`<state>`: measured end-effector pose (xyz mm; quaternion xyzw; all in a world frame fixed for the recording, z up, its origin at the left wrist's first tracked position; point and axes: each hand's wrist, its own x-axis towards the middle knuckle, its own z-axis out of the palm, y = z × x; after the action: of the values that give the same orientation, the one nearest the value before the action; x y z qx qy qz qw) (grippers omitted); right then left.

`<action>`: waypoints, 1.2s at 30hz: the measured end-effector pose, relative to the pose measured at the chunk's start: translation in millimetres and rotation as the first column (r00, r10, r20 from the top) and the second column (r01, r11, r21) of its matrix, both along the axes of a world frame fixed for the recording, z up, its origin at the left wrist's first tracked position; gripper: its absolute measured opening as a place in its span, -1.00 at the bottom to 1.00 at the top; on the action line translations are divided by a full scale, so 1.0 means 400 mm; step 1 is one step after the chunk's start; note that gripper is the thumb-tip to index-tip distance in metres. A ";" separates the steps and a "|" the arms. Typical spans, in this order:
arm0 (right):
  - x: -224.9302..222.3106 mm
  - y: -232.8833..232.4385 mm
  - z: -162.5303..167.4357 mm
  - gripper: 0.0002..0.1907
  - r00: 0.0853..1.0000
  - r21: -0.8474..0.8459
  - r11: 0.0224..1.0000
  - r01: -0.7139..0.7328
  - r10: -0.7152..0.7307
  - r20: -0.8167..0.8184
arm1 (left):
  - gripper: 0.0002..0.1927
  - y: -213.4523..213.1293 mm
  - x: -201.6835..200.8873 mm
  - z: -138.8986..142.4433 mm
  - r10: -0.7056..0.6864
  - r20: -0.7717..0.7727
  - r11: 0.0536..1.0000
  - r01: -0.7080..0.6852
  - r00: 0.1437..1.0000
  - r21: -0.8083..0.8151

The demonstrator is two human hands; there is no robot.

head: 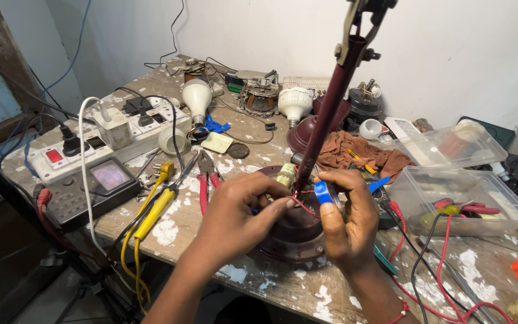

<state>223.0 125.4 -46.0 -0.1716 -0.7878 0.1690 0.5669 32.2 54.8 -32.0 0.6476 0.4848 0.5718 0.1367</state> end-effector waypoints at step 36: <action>-0.009 -0.036 0.056 -0.78 0.959 0.264 0.957 0.123 -0.183 0.219 | -0.89 0.008 0.058 -0.032 -0.080 0.325 0.996 0.086 0.942 -0.004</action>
<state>219.3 110.8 -23.6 -0.1795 -0.8498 0.0027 0.4956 55.3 57.8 -44.8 0.5632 0.4330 0.6599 0.2446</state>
